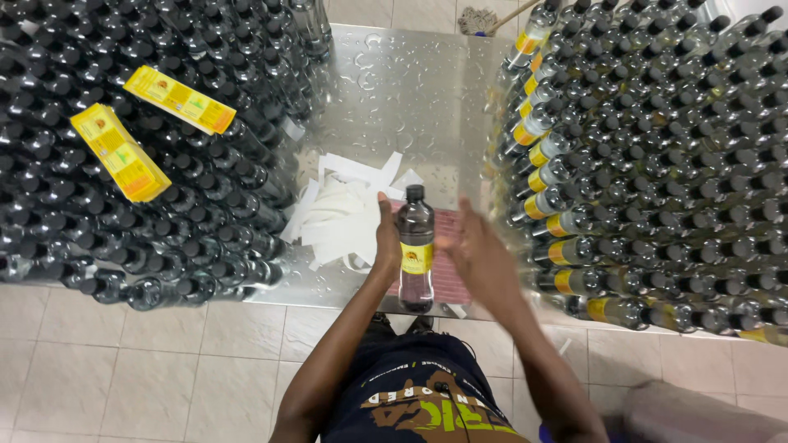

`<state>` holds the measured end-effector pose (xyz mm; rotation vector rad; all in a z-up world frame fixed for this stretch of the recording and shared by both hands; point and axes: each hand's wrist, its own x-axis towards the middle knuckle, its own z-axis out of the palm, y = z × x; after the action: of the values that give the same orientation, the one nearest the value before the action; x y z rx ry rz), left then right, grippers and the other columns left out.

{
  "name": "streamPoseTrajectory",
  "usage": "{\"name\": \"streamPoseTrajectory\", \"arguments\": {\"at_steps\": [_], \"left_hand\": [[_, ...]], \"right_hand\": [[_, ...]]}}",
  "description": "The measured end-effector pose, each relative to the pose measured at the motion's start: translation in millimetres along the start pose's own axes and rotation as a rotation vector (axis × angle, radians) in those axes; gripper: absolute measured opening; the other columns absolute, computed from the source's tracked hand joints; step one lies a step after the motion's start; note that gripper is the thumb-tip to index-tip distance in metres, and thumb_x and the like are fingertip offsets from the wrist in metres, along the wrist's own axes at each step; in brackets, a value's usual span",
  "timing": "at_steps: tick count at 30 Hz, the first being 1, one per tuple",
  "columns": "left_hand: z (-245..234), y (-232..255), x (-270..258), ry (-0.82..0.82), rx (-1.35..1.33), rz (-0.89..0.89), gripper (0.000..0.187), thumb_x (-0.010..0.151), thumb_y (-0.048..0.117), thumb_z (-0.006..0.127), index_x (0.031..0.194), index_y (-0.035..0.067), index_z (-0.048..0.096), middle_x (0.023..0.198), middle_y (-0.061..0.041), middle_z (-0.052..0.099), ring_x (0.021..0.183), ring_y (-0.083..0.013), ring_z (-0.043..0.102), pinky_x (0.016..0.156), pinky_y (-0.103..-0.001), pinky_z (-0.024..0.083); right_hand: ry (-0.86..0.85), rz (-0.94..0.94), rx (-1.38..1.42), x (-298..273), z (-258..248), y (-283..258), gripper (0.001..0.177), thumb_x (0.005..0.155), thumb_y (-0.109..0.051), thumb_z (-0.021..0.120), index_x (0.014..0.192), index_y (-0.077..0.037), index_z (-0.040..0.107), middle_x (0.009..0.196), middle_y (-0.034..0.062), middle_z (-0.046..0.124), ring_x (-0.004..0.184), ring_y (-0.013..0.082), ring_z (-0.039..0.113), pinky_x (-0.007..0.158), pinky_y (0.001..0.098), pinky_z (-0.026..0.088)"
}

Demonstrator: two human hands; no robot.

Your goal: The person picks up clear plastic bottles from a large stack on a metal table, applies a yellow label to each bottle by hand, and then places the labeled bottle into a separate stack. The process is repeated continuously for multiple bottles.

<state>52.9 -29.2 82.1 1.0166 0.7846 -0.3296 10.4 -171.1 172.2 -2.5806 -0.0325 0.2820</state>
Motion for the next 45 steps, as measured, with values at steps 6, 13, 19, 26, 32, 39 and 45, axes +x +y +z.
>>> {"name": "streamPoseTrajectory", "arguments": {"at_steps": [6, 13, 19, 26, 32, 39, 45], "left_hand": [[-16.2, 0.8, 22.2, -0.355, 0.445, 0.092, 0.084, 0.115, 0.072, 0.021, 0.142, 0.006, 0.066, 0.136, -0.021, 0.071, 0.144, -0.0338, 0.062, 0.127, -0.051, 0.038], [-40.4, 10.6, 55.8, -0.55, 0.853, 0.249, 0.073, 0.121, 0.055, 0.012, 0.124, 0.015, 0.073, 0.124, -0.017, 0.074, 0.139, -0.03, 0.064, 0.122, -0.049, 0.04], [-74.8, 53.4, 40.8, -0.59, 0.766, 0.558, 0.077, 0.116, 0.059, 0.026, 0.156, -0.002, 0.05, 0.149, -0.036, 0.061, 0.145, -0.0559, 0.053, 0.117, -0.066, 0.046], [-139.9, 70.5, 20.8, -0.335, 0.741, 0.499, 0.049, 0.111, 0.033, 0.05, 0.154, 0.009, 0.057, 0.152, -0.014, 0.066, 0.145, -0.0307, 0.061, 0.117, -0.045, 0.052], [-179.5, 93.8, -12.6, -0.208, 0.602, 0.417, 0.044, 0.105, 0.039, 0.057, 0.136, 0.015, 0.075, 0.137, -0.003, 0.081, 0.126, -0.019, 0.079, 0.106, -0.037, 0.061], [-207.5, 95.9, -25.6, -0.101, 0.428, 0.425, 0.036, 0.104, 0.026, 0.061, 0.131, 0.008, 0.076, 0.133, -0.014, 0.086, 0.118, -0.027, 0.085, 0.098, -0.042, 0.071], [-222.9, 121.8, -23.6, -0.128, 0.356, 0.625, 0.034, 0.106, 0.025, 0.061, 0.13, 0.006, 0.074, 0.13, -0.016, 0.083, 0.117, -0.0282, 0.081, 0.095, -0.041, 0.071]], "right_hand": [[-0.269, -0.173, -0.206, 80.8, -14.0, -11.1, 0.056, 0.107, -0.072, 0.045, 0.126, -0.025, 0.069, 0.093, 0.0063, 0.075, 0.094, 0.0374, 0.078, 0.084, 0.0521, 0.061], [-0.084, -0.222, -0.169, 113.2, 5.8, 23.0, 0.032, 0.106, -0.055, 0.059, 0.107, -0.025, 0.069, 0.077, 0.0148, 0.074, 0.082, 0.0442, 0.076, 0.074, 0.0542, 0.06], [-0.011, 0.004, -0.22, 174.9, -56.1, 35.8, 0.041, 0.104, -0.06, 0.057, 0.116, -0.023, 0.074, 0.099, 0.0193, 0.079, 0.102, 0.0478, 0.075, 0.09, 0.059, 0.057], [0.312, -0.019, -0.355, 344.6, -65.1, 139.9, 0.032, 0.113, -0.048, 0.068, 0.119, -0.017, 0.074, 0.101, 0.0074, 0.079, 0.083, 0.0251, 0.067, 0.071, 0.04, 0.05], [0.398, 0.046, -0.246, 449.6, -60.5, 199.2, 0.023, 0.11, -0.027, 0.082, 0.113, -0.006, 0.072, 0.092, 0.0125, 0.076, 0.076, 0.0271, 0.069, 0.062, 0.0441, 0.053], [0.418, -0.025, -0.196, 512.8, -57.2, 210.8, 0.023, 0.102, -0.016, 0.093, 0.104, 0.002, 0.079, 0.105, 0.0228, 0.077, 0.088, 0.0348, 0.073, 0.074, 0.0469, 0.061], [0.412, -0.003, -0.221, 542.5, -61.3, 216.8, 0.025, 0.105, -0.017, 0.093, 0.113, 0.003, 0.079, 0.118, 0.0248, 0.063, 0.094, 0.0461, 0.066, 0.076, 0.0597, 0.056]]}}
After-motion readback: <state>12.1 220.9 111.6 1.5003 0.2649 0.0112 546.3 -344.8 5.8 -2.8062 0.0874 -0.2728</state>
